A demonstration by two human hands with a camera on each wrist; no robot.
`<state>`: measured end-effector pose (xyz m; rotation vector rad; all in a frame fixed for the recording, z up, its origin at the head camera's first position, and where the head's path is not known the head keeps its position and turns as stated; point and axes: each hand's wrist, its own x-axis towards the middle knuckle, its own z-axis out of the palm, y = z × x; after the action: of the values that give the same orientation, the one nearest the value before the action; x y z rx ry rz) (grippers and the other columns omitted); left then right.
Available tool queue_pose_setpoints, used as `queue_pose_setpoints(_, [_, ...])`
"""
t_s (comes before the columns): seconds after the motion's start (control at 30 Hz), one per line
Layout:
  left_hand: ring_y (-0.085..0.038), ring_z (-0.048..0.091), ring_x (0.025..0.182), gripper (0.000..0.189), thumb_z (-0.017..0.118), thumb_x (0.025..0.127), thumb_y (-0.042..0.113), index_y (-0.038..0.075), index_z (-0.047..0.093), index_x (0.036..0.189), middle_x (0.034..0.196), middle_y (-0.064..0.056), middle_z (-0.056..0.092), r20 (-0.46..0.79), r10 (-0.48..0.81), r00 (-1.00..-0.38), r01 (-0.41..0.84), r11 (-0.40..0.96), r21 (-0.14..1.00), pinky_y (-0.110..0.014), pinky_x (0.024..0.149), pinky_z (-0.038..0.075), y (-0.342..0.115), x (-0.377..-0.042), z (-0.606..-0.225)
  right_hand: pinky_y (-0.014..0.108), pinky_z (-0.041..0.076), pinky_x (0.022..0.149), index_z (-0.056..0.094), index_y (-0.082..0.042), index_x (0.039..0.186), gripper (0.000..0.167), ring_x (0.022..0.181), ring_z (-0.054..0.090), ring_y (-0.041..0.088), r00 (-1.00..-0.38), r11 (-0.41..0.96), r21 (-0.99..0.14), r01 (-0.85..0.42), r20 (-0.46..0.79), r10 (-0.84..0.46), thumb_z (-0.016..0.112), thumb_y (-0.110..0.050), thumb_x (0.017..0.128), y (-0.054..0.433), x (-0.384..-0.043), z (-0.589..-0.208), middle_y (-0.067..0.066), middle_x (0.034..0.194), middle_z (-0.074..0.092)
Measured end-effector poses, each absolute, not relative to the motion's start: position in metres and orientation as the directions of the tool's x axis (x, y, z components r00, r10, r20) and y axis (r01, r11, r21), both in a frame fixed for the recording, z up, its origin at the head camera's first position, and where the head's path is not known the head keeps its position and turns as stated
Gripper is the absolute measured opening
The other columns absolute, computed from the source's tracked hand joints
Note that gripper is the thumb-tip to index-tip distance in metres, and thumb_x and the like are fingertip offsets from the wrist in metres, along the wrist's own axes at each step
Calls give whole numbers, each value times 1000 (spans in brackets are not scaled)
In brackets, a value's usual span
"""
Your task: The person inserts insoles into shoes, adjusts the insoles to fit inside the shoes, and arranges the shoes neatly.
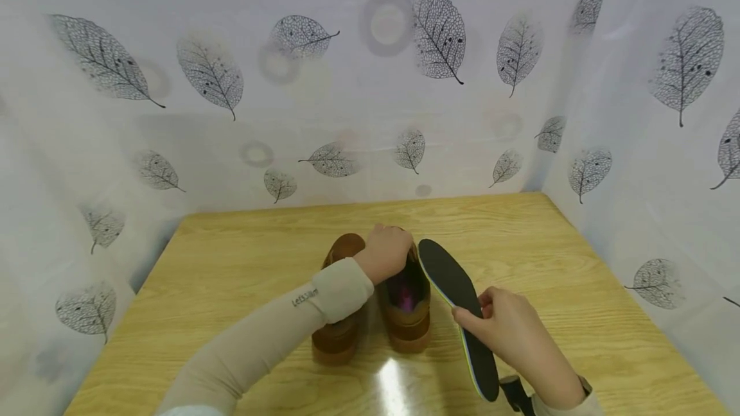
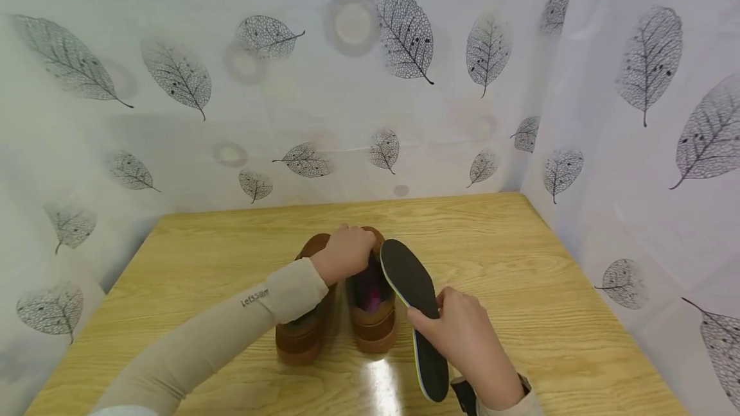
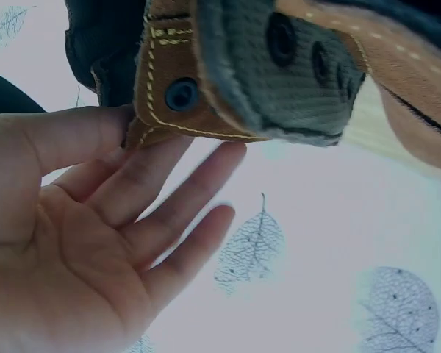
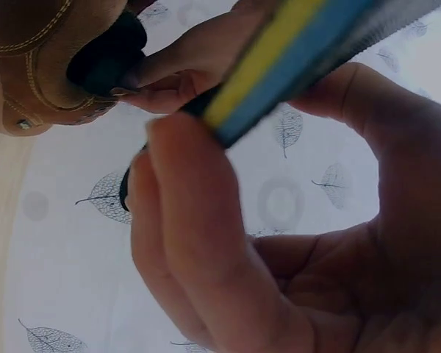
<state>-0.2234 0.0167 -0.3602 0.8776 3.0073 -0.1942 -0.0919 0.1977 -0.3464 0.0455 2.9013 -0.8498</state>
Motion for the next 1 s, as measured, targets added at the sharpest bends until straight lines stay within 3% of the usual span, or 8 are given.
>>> queue_pose_setpoints(0.13, [-13,66,87,27,55,93,4,19,75,104,101,3,71,-65,545,-836,542,838,63,-27,68,53,11,-228,-357,32,48,62,63,3,98,48,70,54,16,-988,835,-547,66,-151,-21,72,-41,82,196,-85,-345,4,79,59])
queue_pose_setpoints(0.23, [-12,66,83,32,53,92,-1,18,75,104,102,2,71,-95,548,-831,533,833,146,-22,59,49,9,-230,-355,33,49,63,64,3,99,48,71,56,16,-983,827,-558,66,-177,-41,73,-41,81,193,-82,-344,3,81,61])
queue_pose_setpoints(0.37, [-12,60,73,32,51,93,-2,15,75,104,105,-1,71,-114,536,-836,513,839,180,-22,50,36,7,-233,-353,33,49,59,64,1,94,43,66,55,15,-979,815,-577,51,-190,-73,74,-39,80,185,-82,-343,2,76,60])
queue_pose_setpoints(0.5, [-13,57,67,32,53,93,-2,15,74,109,112,-1,69,-125,520,-845,486,844,229,-22,46,31,6,-234,-353,26,36,47,56,-6,72,34,49,38,12,-983,825,-566,1,-152,-103,72,-35,78,174,-86,-343,-4,56,40])
queue_pose_setpoints(0.6, [-13,58,67,29,55,93,-1,16,74,108,111,-1,69,-125,519,-845,482,842,242,-22,46,31,5,-235,-353,24,28,44,43,-11,58,38,44,27,10,-987,840,-541,-43,-108,-120,69,-32,76,166,-91,-342,-5,51,28])
queue_pose_setpoints(0.73, [-11,55,63,28,55,93,0,17,75,103,107,-1,70,-112,520,-847,482,839,251,-22,46,33,4,-235,-354,24,28,42,36,-14,53,41,41,26,10,-986,846,-528,-77,-82,-142,68,-28,74,159,-97,-341,-5,49,28])
queue_pose_setpoints(0.93, [-11,45,53,27,52,94,-1,15,74,99,91,-1,70,-97,512,-853,478,843,247,-22,44,31,5,-236,-353,25,32,40,36,-13,49,42,39,34,10,-986,857,-505,-102,-61,-153,69,-26,73,146,-108,-340,-5,48,31])
queue_pose_setpoints(1.0, [-11,46,54,28,52,94,-1,16,75,99,93,-1,70,-101,514,-852,478,842,251,-22,45,31,4,-236,-353,26,33,40,37,-13,48,43,39,36,11,-987,866,-488,-112,-48,-155,70,-25,73,142,-111,-340,-5,47,32])
